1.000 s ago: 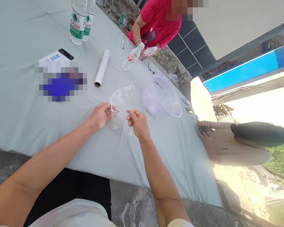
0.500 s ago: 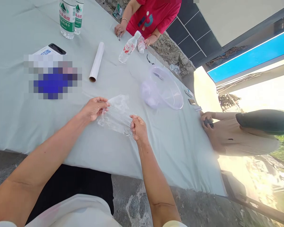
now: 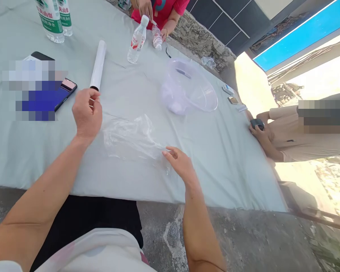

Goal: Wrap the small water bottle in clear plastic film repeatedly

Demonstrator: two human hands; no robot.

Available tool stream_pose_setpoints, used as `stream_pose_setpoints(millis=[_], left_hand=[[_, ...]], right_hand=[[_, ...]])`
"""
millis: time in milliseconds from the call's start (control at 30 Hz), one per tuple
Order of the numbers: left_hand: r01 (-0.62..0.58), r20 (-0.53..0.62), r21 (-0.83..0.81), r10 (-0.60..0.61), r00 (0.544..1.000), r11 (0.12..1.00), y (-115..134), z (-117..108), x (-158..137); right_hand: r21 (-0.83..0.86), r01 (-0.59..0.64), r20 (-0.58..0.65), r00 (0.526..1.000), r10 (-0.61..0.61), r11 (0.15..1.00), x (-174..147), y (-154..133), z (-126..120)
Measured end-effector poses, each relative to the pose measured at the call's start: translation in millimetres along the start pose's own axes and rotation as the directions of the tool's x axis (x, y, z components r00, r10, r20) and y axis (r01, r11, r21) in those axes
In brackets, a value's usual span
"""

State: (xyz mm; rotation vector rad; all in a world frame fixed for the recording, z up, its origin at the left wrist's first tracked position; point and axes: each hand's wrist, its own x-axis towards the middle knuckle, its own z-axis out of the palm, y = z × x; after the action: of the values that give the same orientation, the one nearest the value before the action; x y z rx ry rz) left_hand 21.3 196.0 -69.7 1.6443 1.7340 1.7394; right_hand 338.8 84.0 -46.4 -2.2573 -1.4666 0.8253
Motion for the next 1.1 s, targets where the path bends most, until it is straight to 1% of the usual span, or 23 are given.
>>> stream_pose_setpoints(millis=[33, 67, 100, 133, 200, 233, 267, 300, 367, 400, 433, 500, 567, 633, 667, 733, 767, 867, 933, 967, 1000, 1033, 1100], left_hand=[[-0.136, 0.08, -0.011, 0.137, 0.987, 0.991, 8.4, 4.1, -9.7], [-0.27, 0.185, -0.034, 0.271, 0.944, 0.962, 17.4, 8.7, -20.5], [-0.401, 0.299, -0.07, 0.403, 0.865, 0.913, 26.0, 13.5, -31.9], [-0.52, 0.403, -0.114, 0.518, 0.754, 0.846, 33.5, 18.1, -43.2], [-0.703, 0.539, -0.203, 0.677, 0.501, 0.681, 42.6, 25.7, -63.3], [-0.757, 0.574, -0.241, 0.718, 0.394, 0.608, 43.6, 28.4, -71.1], [-0.786, 0.596, -0.273, 0.739, 0.314, 0.555, 42.3, 30.3, -77.1], [-0.796, 0.615, -0.304, 0.746, 0.256, 0.524, 39.3, 31.6, -81.2], [-0.786, 0.654, -0.346, 0.732, 0.19, 0.513, 30.2, 32.5, -84.7], [-0.777, 0.676, -0.351, 0.715, 0.176, 0.522, 25.6, 32.4, -84.8], [-0.77, 0.698, -0.342, 0.694, 0.176, 0.539, 21.4, 32.1, -84.2], [-0.756, 0.738, -0.31, 0.647, 0.19, 0.576, 15.6, 31.8, -82.6], [-0.736, 0.776, -0.296, 0.603, 0.187, 0.609, 13.0, 32.1, -82.2], [-0.711, 0.81, -0.305, 0.565, 0.157, 0.634, 12.1, 32.8, -83.5], [-0.696, 0.824, -0.312, 0.549, 0.14, 0.646, 11.9, 33.2, -84.7], [-0.664, 0.847, -0.318, 0.517, 0.121, 0.677, 11.1, 33.5, -87.5], [-0.647, 0.856, -0.32, 0.504, 0.116, 0.692, 10.6, 33.5, -88.8], [-0.602, 0.864, -0.334, 0.491, 0.113, 0.725, 8.8, 32.7, -91.8], [-0.585, 0.858, -0.346, 0.5, 0.119, 0.733, 7.9, 32.2, -93.1], [-0.578, 0.854, -0.352, 0.505, 0.123, 0.736, 7.4, 32.1, -93.6], [-0.571, 0.851, -0.357, 0.51, 0.128, 0.739, 7.0, 32.1, -94.1], [-0.565, 0.848, -0.361, 0.514, 0.134, 0.742, 6.5, 32.1, -94.6], [-0.553, 0.843, -0.364, 0.518, 0.148, 0.75, 5.3, 32.2, -95.6]], right_hand=[[-0.05, 0.034, -0.084, 0.996, -0.039, 0.998, 1.0, -0.6, -6.7], [-0.07, 0.07, -0.161, 0.984, -0.08, 0.995, 3.8, -2.8, -11.4], [-0.06, 0.112, -0.213, 0.969, -0.122, 0.992, 8.1, -6.4, -13.8], [-0.031, 0.167, -0.232, 0.958, -0.17, 0.985, 13.9, -11.3, -13.5], [0.048, 0.304, -0.168, 0.942, -0.292, 0.952, 28.5, -23.2, -5.8], [0.084, 0.374, -0.1, 0.925, -0.366, 0.924, 36.5, -29.2, 0.8], [0.113, 0.437, -0.025, 0.899, -0.437, 0.892, 44.5, -34.7, 8.2], [0.138, 0.489, 0.047, 0.866, -0.498, 0.862, 52.0, -39.2, 15.7], [0.214, 0.534, 0.147, 0.81, -0.567, 0.818, 64.9, -44.9, 28.3], [0.281, 0.519, 0.164, 0.803, -0.573, 0.807, 70.3, -45.9, 32.2], [0.366, 0.475, 0.167, 0.812, -0.559, 0.8, 75.5, -45.8, 34.0], [0.53, 0.322, 0.183, 0.86, -0.476, 0.785, 86.3, -43.4, 31.0], [0.587, 0.161, 0.232, 0.905, -0.356, 0.793, 99.0, -39.5, 20.0], [0.522, 0.068, 0.239, 0.945, -0.223, 0.85, 113.2, -35.4, 3.9], [0.458, 0.045, 0.202, 0.967, -0.153, 0.888, 120.2, -33.5, -5.0], [0.32, 0.005, 0.072, 0.997, -0.03, 0.947, 132.7, -31.3, -22.1], [0.256, -0.011, -0.006, 1.0, 0.013, 0.967, 137.5, -31.6, -29.3], [0.134, 0.001, -0.209, 0.977, 0.027, 0.991, 142.7, -42.5, -40.4], [0.062, 0.096, -0.257, 0.963, -0.077, 0.993, 137.1, -60.2, -36.8], [0.013, 0.163, -0.207, 0.966, -0.157, 0.987, 131.9, -71.9, -31.8], [-0.048, 0.222, -0.104, 0.968, -0.226, 0.974, 125.7, -84.8, -25.2], [-0.123, 0.27, 0.043, 0.963, -0.267, 0.955, 119.3, -98.3, -17.4], [-0.308, 0.321, 0.352, 0.913, -0.206, 0.896, 108.5, -124.4, -0.4]])
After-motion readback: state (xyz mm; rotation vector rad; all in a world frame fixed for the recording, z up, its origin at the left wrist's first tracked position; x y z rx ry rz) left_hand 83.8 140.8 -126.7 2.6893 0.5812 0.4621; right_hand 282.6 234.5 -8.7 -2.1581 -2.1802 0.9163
